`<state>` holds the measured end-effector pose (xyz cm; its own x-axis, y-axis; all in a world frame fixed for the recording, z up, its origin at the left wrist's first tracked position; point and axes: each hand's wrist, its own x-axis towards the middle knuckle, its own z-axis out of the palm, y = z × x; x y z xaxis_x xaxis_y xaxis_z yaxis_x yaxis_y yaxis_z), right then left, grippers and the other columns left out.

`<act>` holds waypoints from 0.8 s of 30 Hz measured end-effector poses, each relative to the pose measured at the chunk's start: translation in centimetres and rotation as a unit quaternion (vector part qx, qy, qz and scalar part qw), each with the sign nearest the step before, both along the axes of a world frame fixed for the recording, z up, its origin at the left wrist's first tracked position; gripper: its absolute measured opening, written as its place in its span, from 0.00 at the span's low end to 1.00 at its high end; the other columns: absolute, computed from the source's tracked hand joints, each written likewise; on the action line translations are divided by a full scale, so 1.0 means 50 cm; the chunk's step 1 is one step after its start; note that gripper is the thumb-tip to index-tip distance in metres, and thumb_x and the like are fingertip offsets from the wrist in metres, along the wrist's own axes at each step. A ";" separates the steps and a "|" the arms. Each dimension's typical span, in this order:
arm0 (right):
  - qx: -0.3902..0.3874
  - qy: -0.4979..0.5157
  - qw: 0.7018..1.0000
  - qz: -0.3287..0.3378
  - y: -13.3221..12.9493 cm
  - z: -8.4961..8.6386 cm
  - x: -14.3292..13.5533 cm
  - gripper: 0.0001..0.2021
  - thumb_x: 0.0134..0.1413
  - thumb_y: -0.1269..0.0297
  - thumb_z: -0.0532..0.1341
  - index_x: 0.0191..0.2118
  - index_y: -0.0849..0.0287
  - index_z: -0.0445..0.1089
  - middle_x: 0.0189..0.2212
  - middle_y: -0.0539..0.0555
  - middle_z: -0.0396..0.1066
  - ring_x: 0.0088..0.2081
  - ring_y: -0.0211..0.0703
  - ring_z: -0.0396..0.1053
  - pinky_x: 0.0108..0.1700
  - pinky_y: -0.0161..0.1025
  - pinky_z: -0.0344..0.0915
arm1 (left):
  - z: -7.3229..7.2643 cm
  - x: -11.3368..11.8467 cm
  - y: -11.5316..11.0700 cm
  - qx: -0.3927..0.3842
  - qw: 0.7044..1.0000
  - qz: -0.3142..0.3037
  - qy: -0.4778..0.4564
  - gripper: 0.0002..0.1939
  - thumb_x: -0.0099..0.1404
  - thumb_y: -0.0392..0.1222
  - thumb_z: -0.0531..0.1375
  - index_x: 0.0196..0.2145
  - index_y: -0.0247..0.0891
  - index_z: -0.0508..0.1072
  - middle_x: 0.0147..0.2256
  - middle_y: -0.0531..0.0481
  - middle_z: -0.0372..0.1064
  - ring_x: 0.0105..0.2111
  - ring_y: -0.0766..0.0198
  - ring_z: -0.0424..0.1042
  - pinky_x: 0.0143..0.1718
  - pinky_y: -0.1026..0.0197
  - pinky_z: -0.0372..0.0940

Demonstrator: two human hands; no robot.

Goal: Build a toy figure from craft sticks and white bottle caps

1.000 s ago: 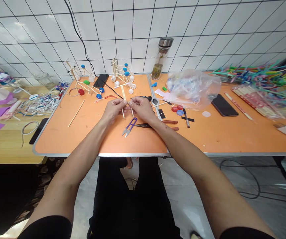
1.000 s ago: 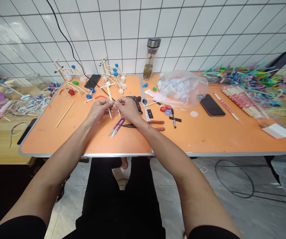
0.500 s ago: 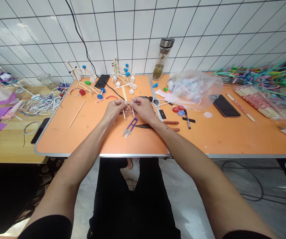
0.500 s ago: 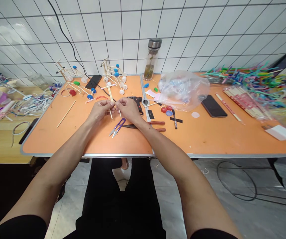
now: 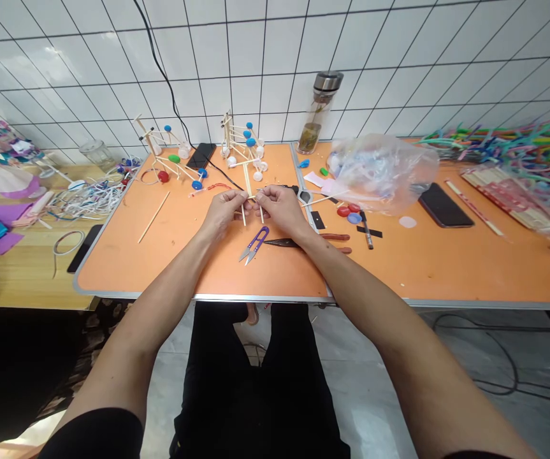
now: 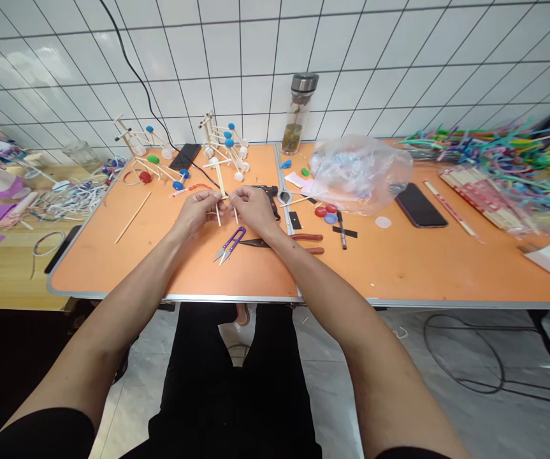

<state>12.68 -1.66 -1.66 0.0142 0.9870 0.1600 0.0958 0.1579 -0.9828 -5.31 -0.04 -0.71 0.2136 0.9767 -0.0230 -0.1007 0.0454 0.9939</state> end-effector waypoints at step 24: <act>0.061 -0.054 0.997 0.009 0.002 -0.013 -0.002 0.14 0.67 0.52 0.72 0.35 0.54 0.75 0.32 0.51 0.83 0.31 0.41 0.81 0.39 0.38 0.77 | -0.012 -0.006 0.015 0.048 0.997 0.053 0.004 0.24 0.54 0.60 0.81 0.30 0.38 0.79 0.34 0.49 0.80 0.32 0.66 0.74 0.34 0.66 0.72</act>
